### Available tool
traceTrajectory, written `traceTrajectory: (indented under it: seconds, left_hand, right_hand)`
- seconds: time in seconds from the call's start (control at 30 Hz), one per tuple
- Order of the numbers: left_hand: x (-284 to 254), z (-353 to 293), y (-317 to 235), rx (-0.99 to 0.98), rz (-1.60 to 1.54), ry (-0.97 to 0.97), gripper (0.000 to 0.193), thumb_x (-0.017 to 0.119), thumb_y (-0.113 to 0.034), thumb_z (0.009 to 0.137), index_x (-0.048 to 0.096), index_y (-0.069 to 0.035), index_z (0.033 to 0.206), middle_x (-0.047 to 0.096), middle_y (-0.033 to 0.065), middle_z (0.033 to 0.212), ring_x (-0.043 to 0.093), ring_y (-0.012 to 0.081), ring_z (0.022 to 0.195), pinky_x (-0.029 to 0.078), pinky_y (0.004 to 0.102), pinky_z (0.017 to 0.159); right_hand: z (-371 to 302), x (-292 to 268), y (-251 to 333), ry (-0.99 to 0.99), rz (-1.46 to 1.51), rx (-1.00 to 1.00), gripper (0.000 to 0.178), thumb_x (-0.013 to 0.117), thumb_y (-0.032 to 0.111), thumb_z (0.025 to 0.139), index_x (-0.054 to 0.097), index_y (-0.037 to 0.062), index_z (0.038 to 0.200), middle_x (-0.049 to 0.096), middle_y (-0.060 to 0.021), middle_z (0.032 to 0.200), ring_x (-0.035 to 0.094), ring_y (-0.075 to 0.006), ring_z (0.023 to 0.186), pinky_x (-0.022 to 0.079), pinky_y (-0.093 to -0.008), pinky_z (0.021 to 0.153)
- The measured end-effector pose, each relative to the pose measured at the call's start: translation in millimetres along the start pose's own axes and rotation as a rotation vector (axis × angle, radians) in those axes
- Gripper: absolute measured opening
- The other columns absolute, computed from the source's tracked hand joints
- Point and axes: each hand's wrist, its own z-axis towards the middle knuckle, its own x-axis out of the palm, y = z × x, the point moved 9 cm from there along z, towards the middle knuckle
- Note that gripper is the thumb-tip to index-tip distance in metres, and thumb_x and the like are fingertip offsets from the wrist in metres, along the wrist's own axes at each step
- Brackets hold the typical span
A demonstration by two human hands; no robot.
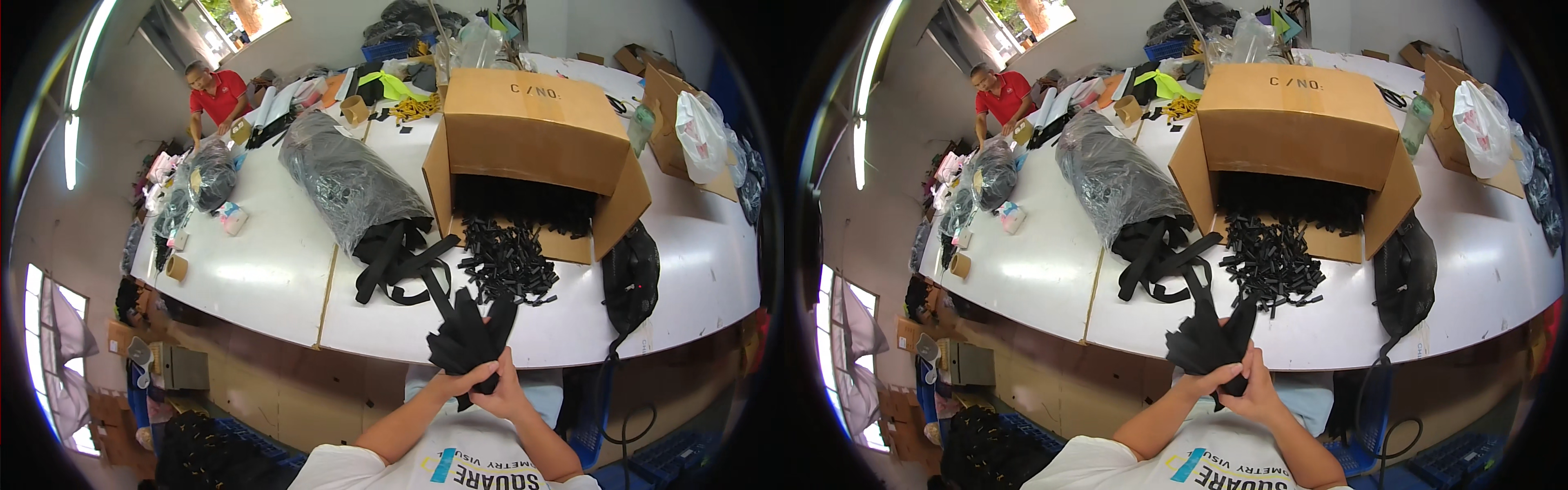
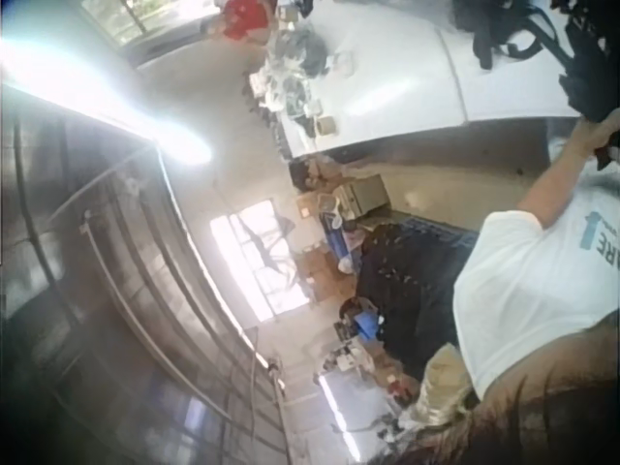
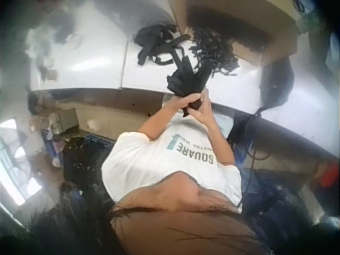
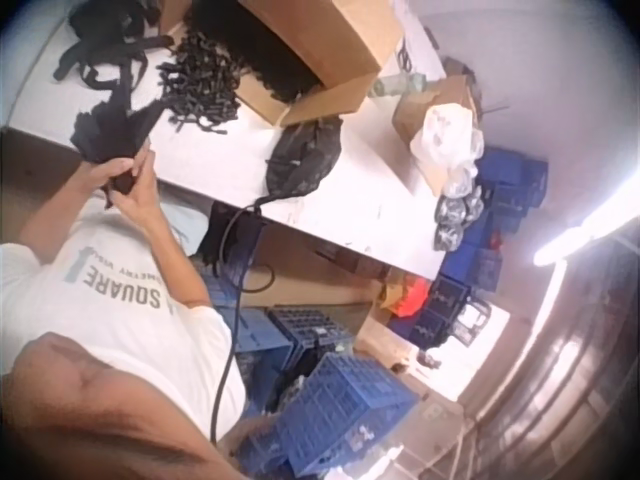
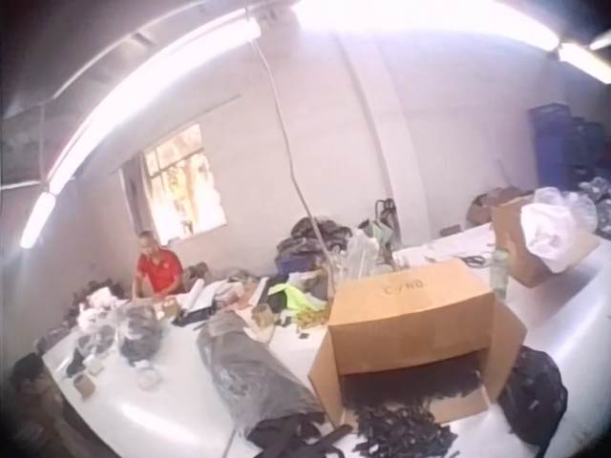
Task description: The person repeatedly picks small black plastic clips from a cardboard box and attaches them to the ends of black fabric straps. The person handles the straps and clips by hand, folding and aligning the strap ends before inserting the clips. The assembled straps are placed on the table.
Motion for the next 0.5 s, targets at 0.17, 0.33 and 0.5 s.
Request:
traceTrajectory:
  seconds: [0.17, 0.33, 0.5]
  left_hand:
    - [-4, 4, 14, 0.004, 0.01, 0.089, 0.073, 0.061, -0.007, 0.079, 0.02, -0.005, 0.139, 0.053, 0.0133, 0.094, 0.052, 0.0217, 0.092, 0.041, 0.0364, 0.087]
    - [-17, 22, -10, 0.143, -0.467, -0.12, 0.082, 0.062, -0.004, 0.076, 0.017, -0.021, 0.142, 0.055, 0.015, 0.094, 0.056, 0.0266, 0.089, 0.046, 0.0403, 0.084]
    - [-60, 25, 18, 0.152, -0.564, -0.468, 0.084, 0.062, 0.002, 0.078, 0.017, -0.023, 0.143, 0.056, 0.0125, 0.091, 0.058, 0.0237, 0.083, 0.049, 0.0383, 0.08]
  right_hand:
    - [5, -5, 11, -0.056, -0.115, -0.082, 0.059, 0.068, 0.003, 0.061, 0.041, -0.0002, 0.113, 0.058, -0.014, 0.094, 0.061, -0.0304, 0.079, 0.048, -0.0349, 0.07]
    - [22, -11, 24, 0.11, -0.79, 0.024, 0.051, 0.069, 0.009, 0.061, 0.048, 0.0011, 0.107, 0.061, -0.0169, 0.079, 0.061, -0.0403, 0.066, 0.05, -0.0439, 0.059]
    - [41, -20, 15, 0.266, -1.267, 0.095, 0.034, 0.067, 0.011, 0.066, 0.05, 0.005, 0.094, 0.059, -0.0122, 0.071, 0.062, -0.0309, 0.059, 0.048, -0.0407, 0.053]
